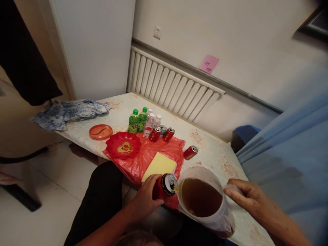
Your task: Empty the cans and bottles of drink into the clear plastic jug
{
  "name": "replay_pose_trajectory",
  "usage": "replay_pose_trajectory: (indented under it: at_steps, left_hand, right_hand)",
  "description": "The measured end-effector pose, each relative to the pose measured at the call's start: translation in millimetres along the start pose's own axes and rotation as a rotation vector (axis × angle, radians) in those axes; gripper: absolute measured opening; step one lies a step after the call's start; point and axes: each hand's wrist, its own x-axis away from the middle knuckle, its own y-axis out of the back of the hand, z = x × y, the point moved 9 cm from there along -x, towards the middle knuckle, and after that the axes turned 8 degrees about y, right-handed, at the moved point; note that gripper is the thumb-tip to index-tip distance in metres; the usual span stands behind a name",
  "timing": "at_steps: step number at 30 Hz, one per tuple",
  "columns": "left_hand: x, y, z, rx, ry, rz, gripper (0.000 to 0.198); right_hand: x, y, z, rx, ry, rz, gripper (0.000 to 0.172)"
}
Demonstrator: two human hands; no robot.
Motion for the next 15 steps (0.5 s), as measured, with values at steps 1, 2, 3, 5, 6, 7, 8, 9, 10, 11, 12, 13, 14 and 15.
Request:
replay_pose_trajectory:
  at_steps: [1, 2, 3, 5, 6, 7, 8, 9, 10, 11, 12, 13, 14, 15]
  left_hand:
    - [-0.2, -0.3, -0.2, -0.003, 0.002, 0.003, 0.074]
    - [-0.5, -0.5, -0.6, -0.004, 0.003, 0.007, 0.074]
    - [-0.8, -0.4, -1.2, -0.005, 0.005, 0.008, 0.074]
    - [-1.1, 0.3, -2.2, -0.003, 0.009, 0.009, 0.074]
    - [-1.2, 0.7, -2.4, -0.003, 0.012, 0.01, 0.074]
    - [-1.2, 1.0, -2.2, -0.004, 0.015, 0.011, 0.073]
    - [-1.1, 1.1, -1.7, -0.007, 0.017, 0.011, 0.073]
    - [-1.0, 1.1, -0.8, -0.01, 0.019, 0.011, 0.073]
    - [-0.8, 0.9, 0.3, -0.015, 0.018, 0.01, 0.073]
    - [-0.6, 0.6, 1.4, -0.018, 0.015, 0.009, 0.073]
    - [-0.5, 0.1, 2.4, -0.02, 0.009, 0.009, 0.073]
    - [-0.5, -0.2, 3.4, -0.021, 0.004, 0.005, 0.073]
    - [-0.6, -0.6, 4.3, -0.023, 0.001, 0.004, 0.073]
    - [-0.9, -1.0, 5.1, -0.025, -0.001, 0.003, 0.073]
  right_hand:
    - [0.2, -0.3, -1.2, 0.003, -0.003, 0.007, 0.047]
    - [0.2, -0.5, -2.0, 0.005, -0.004, 0.013, 0.047]
    - [0.2, -0.5, -2.4, 0.007, -0.003, 0.016, 0.047]
    - [-0.3, 0.1, -2.3, 0.016, 0.001, 0.016, 0.047]
    - [-0.7, 0.6, -2.0, 0.021, 0.001, 0.014, 0.046]
    - [-1.1, 1.2, -1.6, 0.023, 0.0, 0.011, 0.046]
    - [-1.5, 1.7, -1.2, 0.021, -0.003, 0.008, 0.046]
    - [-1.9, 2.3, -0.8, 0.017, -0.006, 0.004, 0.047]
    - [-2.2, 2.8, -0.4, 0.012, -0.008, 0.001, 0.047]
    - [-2.5, 3.2, 0.1, 0.007, -0.007, -0.001, 0.047]
    - [-2.7, 3.7, 0.6, 0.005, -0.003, -0.004, 0.048]
    - [-2.8, 4.0, 0.9, 0.006, 0.001, -0.005, 0.048]
    - [-2.8, 4.5, 1.2, 0.009, 0.007, -0.008, 0.048]
    - [-2.8, 4.8, 1.4, 0.013, 0.012, -0.009, 0.049]
